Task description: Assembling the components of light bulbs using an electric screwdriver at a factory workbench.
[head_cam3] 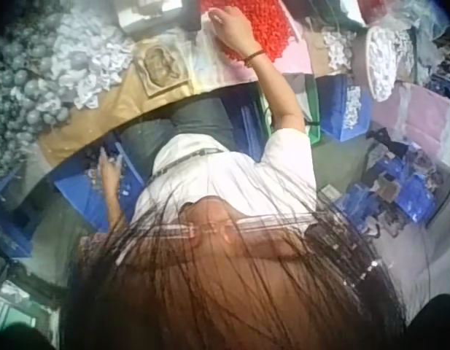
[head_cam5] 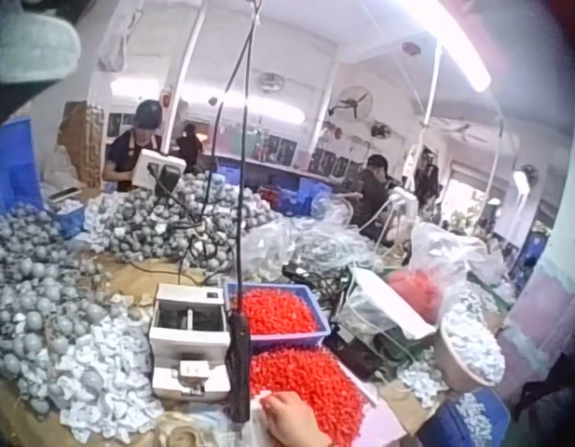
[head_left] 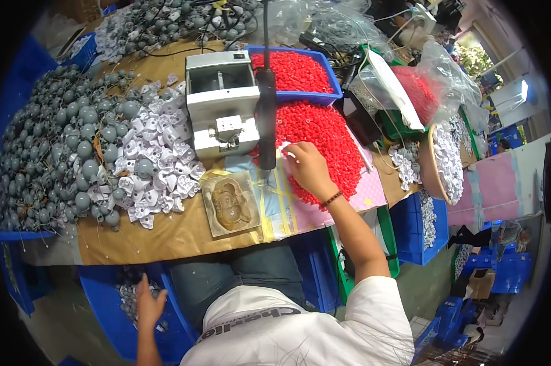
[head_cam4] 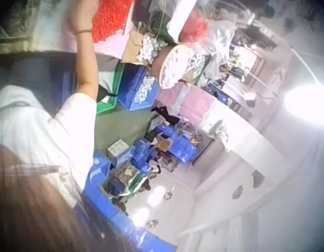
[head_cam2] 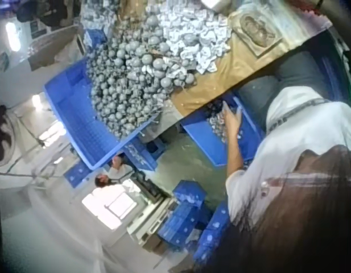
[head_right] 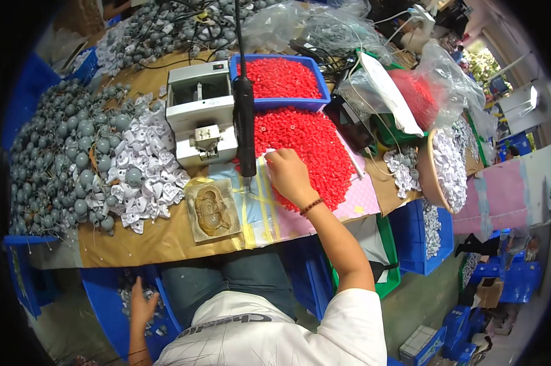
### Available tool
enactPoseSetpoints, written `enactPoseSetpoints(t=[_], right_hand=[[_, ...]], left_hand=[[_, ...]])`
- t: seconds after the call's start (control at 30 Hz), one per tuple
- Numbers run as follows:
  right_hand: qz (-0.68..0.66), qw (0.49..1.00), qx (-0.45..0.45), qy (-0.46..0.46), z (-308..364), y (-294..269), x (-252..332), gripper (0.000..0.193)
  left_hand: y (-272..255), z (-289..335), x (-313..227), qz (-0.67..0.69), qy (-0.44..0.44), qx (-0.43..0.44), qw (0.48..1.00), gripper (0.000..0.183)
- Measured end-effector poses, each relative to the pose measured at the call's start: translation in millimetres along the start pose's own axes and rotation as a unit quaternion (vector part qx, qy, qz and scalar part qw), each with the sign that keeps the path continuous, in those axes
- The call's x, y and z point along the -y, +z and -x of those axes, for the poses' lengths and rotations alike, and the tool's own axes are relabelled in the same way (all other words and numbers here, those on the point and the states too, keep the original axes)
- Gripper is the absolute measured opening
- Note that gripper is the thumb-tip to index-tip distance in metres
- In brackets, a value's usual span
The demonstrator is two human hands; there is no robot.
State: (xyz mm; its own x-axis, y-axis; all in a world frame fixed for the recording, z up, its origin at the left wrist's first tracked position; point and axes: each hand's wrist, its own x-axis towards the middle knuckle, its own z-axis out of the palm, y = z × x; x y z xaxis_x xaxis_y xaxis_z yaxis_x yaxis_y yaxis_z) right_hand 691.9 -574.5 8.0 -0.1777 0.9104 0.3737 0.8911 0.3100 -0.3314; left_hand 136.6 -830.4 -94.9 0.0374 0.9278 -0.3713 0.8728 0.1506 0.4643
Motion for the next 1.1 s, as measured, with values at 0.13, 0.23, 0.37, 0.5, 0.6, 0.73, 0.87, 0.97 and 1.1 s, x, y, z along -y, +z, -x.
enactPoseSetpoints(t=[0.13,0.23,0.37,0.5,0.6,0.73,0.87,0.97,1.1], right_hand=[[0.054,0.997,0.014,-0.045,-18,26,-7,0.013],[0.085,0.995,0.040,-0.044,-21,31,-17,0.013],[0.087,0.994,0.041,-0.059,-25,38,-19,0.007],[0.090,0.993,0.036,-0.068,-15,37,-25,0.006],[0.078,0.995,0.019,-0.063,-10,48,-39,0.006],[0.059,0.995,0.029,-0.071,-15,47,-35,0.008],[0.055,0.995,0.038,-0.068,-19,45,-35,0.010],[0.056,0.995,0.039,-0.073,-19,45,-38,0.010],[0.056,0.995,0.039,-0.077,-19,45,-38,0.010]], left_hand=[[137,32,75,0.144,-0.074,0.028,0.986,0.084],[163,65,83,0.062,-0.156,0.107,0.980,0.080],[173,102,72,0.016,-0.233,0.159,0.959,0.080],[170,121,53,-0.025,-0.229,0.196,0.953,0.070],[169,134,51,0.015,-0.265,0.172,0.949,0.060],[151,125,19,0.033,-0.282,0.179,0.942,0.051],[163,132,34,0.043,-0.267,0.180,0.946,0.045],[160,143,37,0.038,-0.282,0.208,0.936,0.040],[175,159,46,0.007,-0.278,0.198,0.940,0.034]])
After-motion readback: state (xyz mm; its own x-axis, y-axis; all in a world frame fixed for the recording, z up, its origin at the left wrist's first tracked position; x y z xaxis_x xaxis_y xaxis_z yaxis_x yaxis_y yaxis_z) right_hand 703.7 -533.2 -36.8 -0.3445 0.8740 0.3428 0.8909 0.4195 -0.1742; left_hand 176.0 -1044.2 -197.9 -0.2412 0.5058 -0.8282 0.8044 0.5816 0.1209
